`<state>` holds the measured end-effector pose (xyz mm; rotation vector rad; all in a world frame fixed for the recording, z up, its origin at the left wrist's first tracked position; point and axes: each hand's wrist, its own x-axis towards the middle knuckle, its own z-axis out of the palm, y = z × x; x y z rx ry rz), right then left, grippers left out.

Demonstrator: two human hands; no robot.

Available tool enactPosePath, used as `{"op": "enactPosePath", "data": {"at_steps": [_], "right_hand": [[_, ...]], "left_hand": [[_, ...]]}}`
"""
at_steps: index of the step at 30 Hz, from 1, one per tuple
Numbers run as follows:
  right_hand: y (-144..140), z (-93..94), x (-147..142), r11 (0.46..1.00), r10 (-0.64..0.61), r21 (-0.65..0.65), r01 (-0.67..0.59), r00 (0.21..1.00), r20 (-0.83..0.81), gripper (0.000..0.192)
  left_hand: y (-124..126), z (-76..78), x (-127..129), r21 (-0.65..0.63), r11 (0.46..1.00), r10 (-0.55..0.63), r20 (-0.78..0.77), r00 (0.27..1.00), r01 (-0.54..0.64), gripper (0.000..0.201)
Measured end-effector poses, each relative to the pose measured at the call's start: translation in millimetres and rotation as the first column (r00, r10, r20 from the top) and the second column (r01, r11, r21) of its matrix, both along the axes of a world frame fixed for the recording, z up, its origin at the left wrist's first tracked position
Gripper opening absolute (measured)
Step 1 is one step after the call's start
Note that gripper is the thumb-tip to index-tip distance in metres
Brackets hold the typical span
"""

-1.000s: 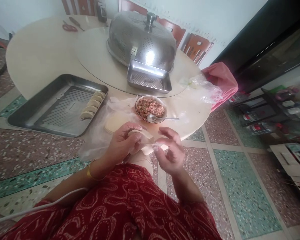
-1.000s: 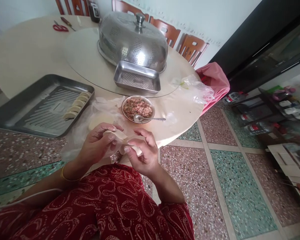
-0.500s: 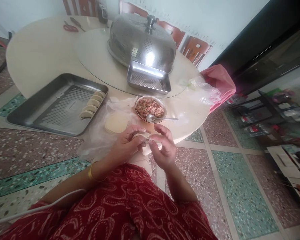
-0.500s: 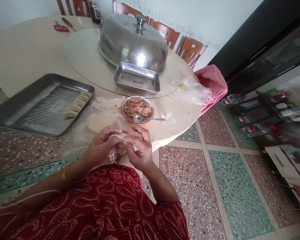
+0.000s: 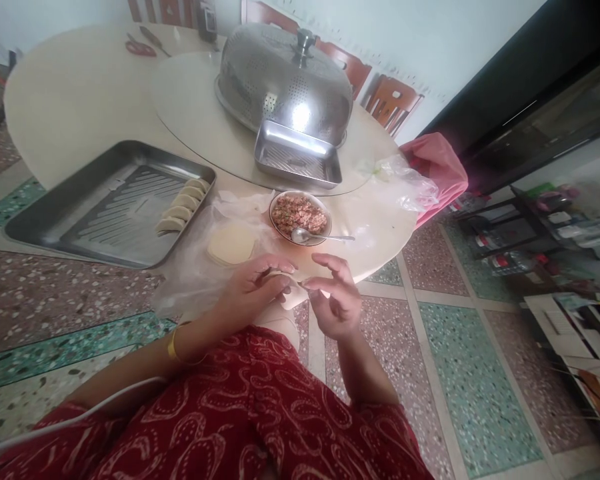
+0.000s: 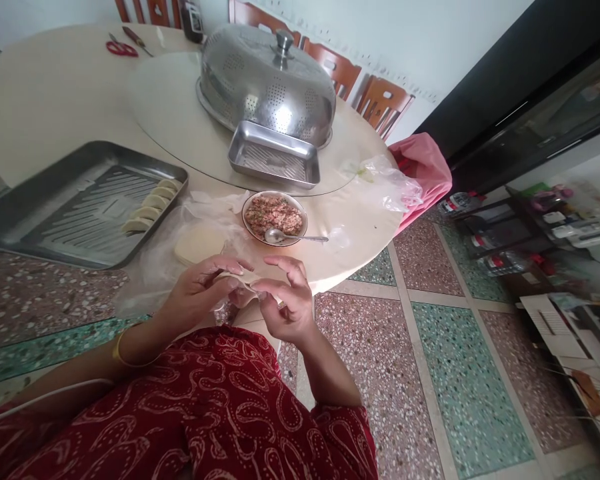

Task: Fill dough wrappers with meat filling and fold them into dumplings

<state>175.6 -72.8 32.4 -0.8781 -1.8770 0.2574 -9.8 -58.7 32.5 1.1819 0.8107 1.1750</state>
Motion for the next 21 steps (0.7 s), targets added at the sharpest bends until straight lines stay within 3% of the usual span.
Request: {"op": "enactPosePath", "data": {"at_steps": [12, 16, 21], "right_hand": [[9.7, 9.9, 9.1, 1.000, -0.004, 0.003, 0.003, 0.987, 0.160, 0.031], [10.6, 12.9, 6.5, 0.998, -0.038, -0.040, 0.042, 0.995, 0.098, 0.016], [11.7, 11.7, 1.7, 0.979, -0.070, -0.191, 0.070, 0.998, 0.006, 0.012]], "left_hand": [[1.1, 1.0, -3.5, 0.115, 0.992, -0.043, -0.107, 0.993, 0.055, 0.011], [0.8, -1.9, -3.4, 0.149, 0.987, -0.045, -0.148, 0.988, 0.067, 0.011], [3.0, -4.8, -2.5, 0.231, 0.971, -0.008, -0.244, 0.970, 0.066, 0.008]]}}
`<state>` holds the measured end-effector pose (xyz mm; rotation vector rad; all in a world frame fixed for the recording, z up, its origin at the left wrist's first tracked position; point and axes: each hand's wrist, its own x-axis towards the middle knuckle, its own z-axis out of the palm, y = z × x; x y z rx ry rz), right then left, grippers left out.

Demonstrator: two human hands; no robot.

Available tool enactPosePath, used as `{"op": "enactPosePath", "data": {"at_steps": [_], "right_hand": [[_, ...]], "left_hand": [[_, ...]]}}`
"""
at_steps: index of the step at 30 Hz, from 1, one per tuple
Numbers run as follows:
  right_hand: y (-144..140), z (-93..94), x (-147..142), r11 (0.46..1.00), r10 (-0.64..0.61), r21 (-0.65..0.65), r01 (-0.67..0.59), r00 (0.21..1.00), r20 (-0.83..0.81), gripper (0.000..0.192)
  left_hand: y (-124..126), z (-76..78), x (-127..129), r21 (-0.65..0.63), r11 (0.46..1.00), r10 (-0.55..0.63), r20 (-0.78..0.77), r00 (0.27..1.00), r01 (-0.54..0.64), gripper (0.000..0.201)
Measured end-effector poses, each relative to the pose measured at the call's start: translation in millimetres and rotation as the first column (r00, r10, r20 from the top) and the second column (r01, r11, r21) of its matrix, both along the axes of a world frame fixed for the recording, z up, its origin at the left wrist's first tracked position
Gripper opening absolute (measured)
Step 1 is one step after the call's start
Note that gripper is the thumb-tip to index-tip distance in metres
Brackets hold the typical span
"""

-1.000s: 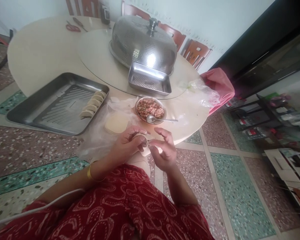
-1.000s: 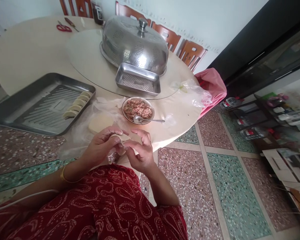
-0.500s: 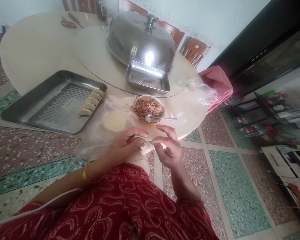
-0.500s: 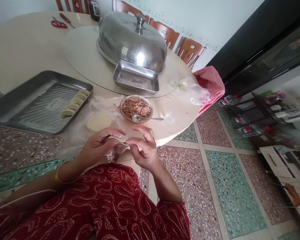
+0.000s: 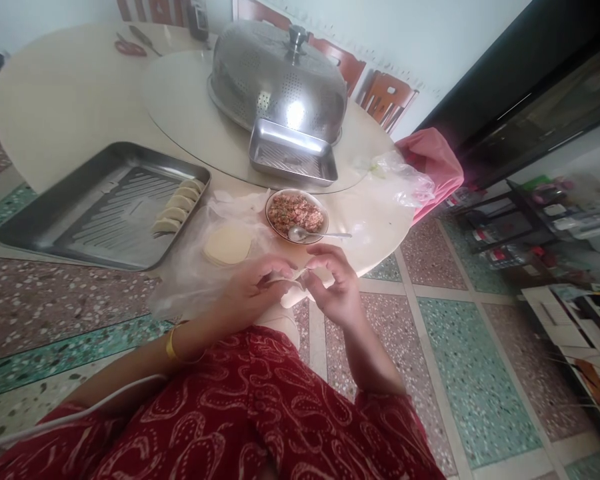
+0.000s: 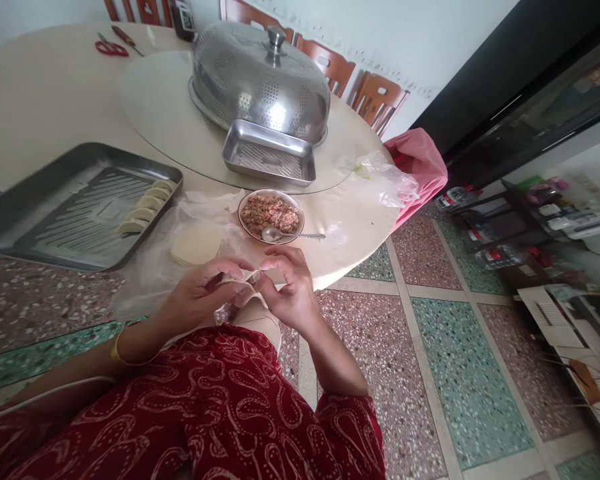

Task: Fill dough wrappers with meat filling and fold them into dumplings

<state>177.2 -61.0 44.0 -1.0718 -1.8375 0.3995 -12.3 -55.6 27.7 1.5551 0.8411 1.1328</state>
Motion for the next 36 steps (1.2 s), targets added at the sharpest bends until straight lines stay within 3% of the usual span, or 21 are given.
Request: {"op": "enactPosePath", "data": {"at_steps": [9, 22, 26, 29, 36], "right_hand": [[4.2, 7.7, -5.7, 0.981, 0.067, -0.184, -0.069, 0.998, -0.019, 0.008], [10.2, 10.0, -4.2, 0.975, 0.098, -0.205, -0.088, 0.994, 0.039, 0.008], [12.3, 13.8, -0.8, 0.960, 0.180, -0.229, -0.160, 0.981, 0.072, 0.007], [11.5, 17.3, 0.1, 0.950, 0.240, -0.227, -0.214, 0.966, 0.093, 0.011], [8.5, 17.8, -2.1, 0.960, 0.242, -0.162, -0.226, 0.967, 0.083, 0.023]], "left_hand": [[5.0, -1.8, -2.0, 0.071, 0.997, -0.012, -0.088, 0.996, 0.018, 0.006], [6.5, -3.1, -3.7, -0.003, 1.000, 0.024, -0.157, 0.987, -0.025, 0.014], [7.5, -4.5, -4.5, -0.004, 1.000, 0.014, -0.135, 0.991, -0.015, 0.015], [8.0, -6.4, -5.5, -0.010, 1.000, -0.006, -0.102, 0.995, 0.005, 0.016], [7.7, -3.5, -6.7, -0.034, 0.999, 0.010, -0.146, 0.989, -0.015, 0.018]]}}
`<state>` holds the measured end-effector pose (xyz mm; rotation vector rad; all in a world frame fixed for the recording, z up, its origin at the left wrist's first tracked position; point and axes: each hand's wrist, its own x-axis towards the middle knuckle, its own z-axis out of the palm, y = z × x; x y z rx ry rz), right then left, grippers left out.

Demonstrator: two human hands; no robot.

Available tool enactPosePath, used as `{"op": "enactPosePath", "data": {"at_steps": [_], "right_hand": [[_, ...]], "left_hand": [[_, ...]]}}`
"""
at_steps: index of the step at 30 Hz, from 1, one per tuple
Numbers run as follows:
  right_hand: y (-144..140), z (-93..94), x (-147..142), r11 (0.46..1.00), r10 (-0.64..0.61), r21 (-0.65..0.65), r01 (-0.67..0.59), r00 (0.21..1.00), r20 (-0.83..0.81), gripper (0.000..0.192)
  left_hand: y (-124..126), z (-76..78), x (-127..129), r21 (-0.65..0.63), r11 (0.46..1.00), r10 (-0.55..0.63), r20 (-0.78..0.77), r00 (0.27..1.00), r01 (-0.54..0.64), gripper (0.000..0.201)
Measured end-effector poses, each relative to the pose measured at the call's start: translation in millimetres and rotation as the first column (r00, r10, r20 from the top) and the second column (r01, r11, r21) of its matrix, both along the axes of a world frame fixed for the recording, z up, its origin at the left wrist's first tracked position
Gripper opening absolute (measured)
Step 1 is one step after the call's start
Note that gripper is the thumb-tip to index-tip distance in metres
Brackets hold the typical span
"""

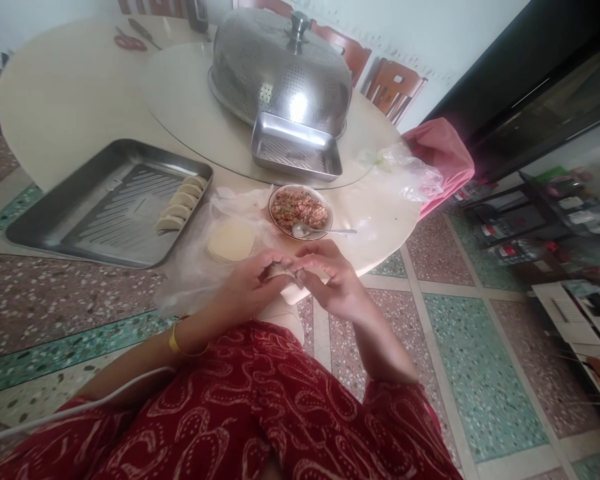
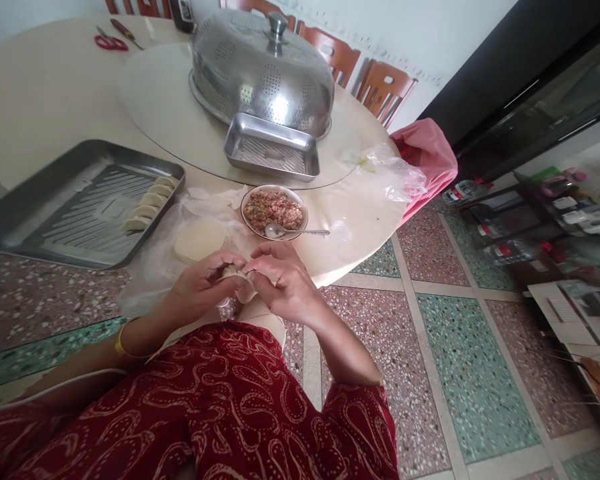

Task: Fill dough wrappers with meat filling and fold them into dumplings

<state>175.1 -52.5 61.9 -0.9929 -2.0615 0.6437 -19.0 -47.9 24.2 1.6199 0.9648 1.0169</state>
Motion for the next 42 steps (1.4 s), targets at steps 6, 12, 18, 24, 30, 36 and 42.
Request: {"op": "enactPosePath", "data": {"at_steps": [6, 12, 18, 24, 30, 36, 42], "right_hand": [[-7.2, -12.7, 7.4, 0.978, -0.120, 0.158, 0.136, 0.987, -0.105, 0.022], [-22.9, -29.0, 7.1, 0.950, -0.272, 0.138, 0.281, 0.959, -0.077, 0.015], [-22.5, -33.1, 1.8, 0.931, -0.332, 0.162, 0.328, 0.943, -0.001, 0.009], [-22.8, -38.6, -1.4, 0.900, -0.410, 0.142, 0.413, 0.911, -0.046, 0.010], [-21.4, -41.2, -3.3, 0.905, -0.425, -0.069, 0.419, 0.895, -0.133, 0.009], [-22.3, -45.5, -1.9, 0.921, -0.389, -0.066, 0.383, 0.907, -0.161, 0.011], [-27.6, -43.1, -5.1, 0.903, -0.405, 0.140, 0.407, 0.913, -0.043, 0.015]], "left_hand": [[-0.6, 2.6, 2.0, 0.005, 0.997, 0.073, 0.081, 0.994, -0.074, 0.012], [-1.6, -3.6, 2.0, -0.028, 0.998, 0.058, 0.065, 0.996, -0.056, 0.015], [-2.2, -7.4, 4.6, 0.025, 0.999, 0.033, 0.034, 0.999, -0.034, 0.017], [2.5, -6.3, 7.5, 0.122, 0.993, 0.004, -0.065, 0.998, 0.004, 0.017], [6.4, -8.8, 9.4, 0.178, 0.982, -0.047, -0.126, 0.991, 0.069, 0.012], [6.4, -8.2, 10.5, 0.135, 0.990, -0.016, -0.104, 0.994, 0.030, 0.014], [5.7, -9.4, 10.2, 0.061, 0.998, -0.013, -0.076, 0.997, 0.018, 0.017]]}}
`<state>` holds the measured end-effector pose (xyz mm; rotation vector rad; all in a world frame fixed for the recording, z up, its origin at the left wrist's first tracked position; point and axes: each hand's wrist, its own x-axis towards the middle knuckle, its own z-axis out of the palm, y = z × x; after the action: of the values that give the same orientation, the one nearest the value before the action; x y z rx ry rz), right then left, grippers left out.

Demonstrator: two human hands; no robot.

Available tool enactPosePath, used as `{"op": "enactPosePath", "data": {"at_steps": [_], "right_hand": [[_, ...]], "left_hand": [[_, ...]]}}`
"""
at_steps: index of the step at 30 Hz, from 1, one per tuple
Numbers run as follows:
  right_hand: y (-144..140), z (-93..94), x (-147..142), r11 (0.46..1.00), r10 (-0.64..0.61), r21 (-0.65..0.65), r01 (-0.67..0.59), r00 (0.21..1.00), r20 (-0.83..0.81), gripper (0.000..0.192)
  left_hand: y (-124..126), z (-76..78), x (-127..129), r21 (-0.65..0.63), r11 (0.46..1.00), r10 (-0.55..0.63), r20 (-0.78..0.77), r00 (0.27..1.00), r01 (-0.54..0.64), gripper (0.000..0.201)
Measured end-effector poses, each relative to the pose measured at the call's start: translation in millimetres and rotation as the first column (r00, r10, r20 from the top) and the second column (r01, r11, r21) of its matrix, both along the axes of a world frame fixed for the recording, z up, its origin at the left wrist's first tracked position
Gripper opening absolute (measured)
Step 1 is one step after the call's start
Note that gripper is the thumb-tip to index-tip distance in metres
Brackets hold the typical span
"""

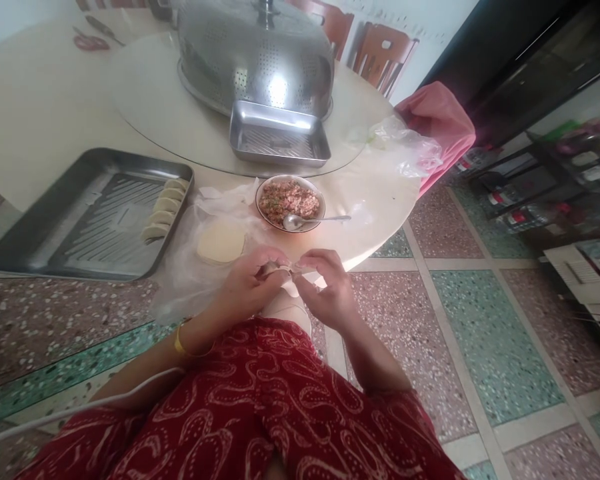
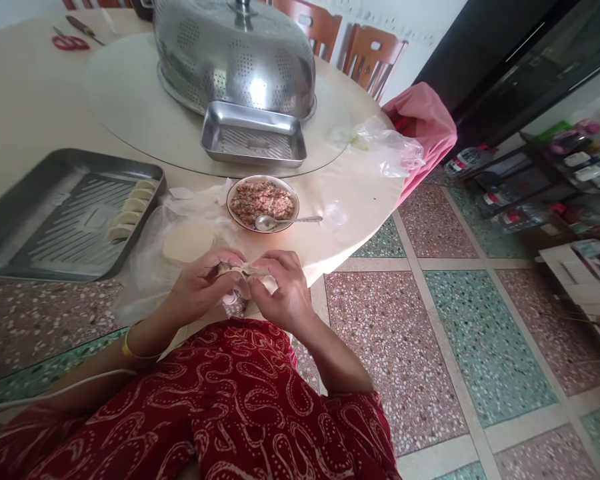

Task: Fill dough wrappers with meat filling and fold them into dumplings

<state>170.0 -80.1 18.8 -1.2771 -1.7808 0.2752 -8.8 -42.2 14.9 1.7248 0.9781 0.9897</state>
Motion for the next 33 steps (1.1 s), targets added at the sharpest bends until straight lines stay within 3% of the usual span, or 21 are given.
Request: {"op": "enactPosePath", "data": {"at_steps": [4, 9, 15, 19, 23, 27, 29, 33], "right_hand": [[0.8, -2.1, -1.7, 0.994, -0.051, 0.098, 0.041, 0.993, 0.102, 0.011], [-0.8, -4.6, -1.6, 0.985, -0.132, 0.119, 0.122, 0.988, 0.078, 0.011], [-4.0, -4.6, -0.6, 0.990, -0.137, 0.040, 0.137, 0.990, 0.005, 0.009], [-2.6, -2.6, 0.8, 0.982, -0.169, -0.095, 0.163, 0.983, -0.070, 0.009], [0.3, 1.1, 4.4, 0.946, -0.124, -0.323, 0.018, 0.942, -0.310, 0.012], [2.3, 2.5, 10.3, 0.840, -0.105, -0.504, -0.200, 0.852, -0.513, 0.013], [2.4, 1.9, 12.9, 0.827, -0.090, -0.505, -0.246, 0.829, -0.551, 0.012], [0.9, -0.6, 15.1, 0.871, -0.024, -0.425, -0.249, 0.840, -0.541, 0.013]], "left_hand": [[-1.0, 0.6, 1.0, -0.023, 1.000, 0.003, -0.022, 1.000, -0.003, 0.019], [-2.1, 4.0, 5.2, -0.036, 0.999, -0.009, -0.018, 1.000, 0.008, 0.021], [-1.0, 5.8, 9.5, -0.050, 0.997, 0.055, -0.067, 0.996, -0.058, 0.020], [1.3, 4.9, 10.9, 0.016, 1.000, 0.004, -0.069, 0.998, -0.003, 0.018], [2.5, 3.9, 11.7, 0.088, 0.992, -0.084, -0.109, 0.990, 0.094, 0.013], [2.4, 2.6, 11.9, 0.096, 0.985, -0.123, -0.182, 0.976, 0.142, 0.011], [2.4, 2.0, 12.3, 0.105, 0.985, -0.119, -0.190, 0.975, 0.140, 0.012], [2.4, 3.1, 13.7, 0.127, 0.984, -0.102, -0.173, 0.980, 0.125, 0.012]]}}
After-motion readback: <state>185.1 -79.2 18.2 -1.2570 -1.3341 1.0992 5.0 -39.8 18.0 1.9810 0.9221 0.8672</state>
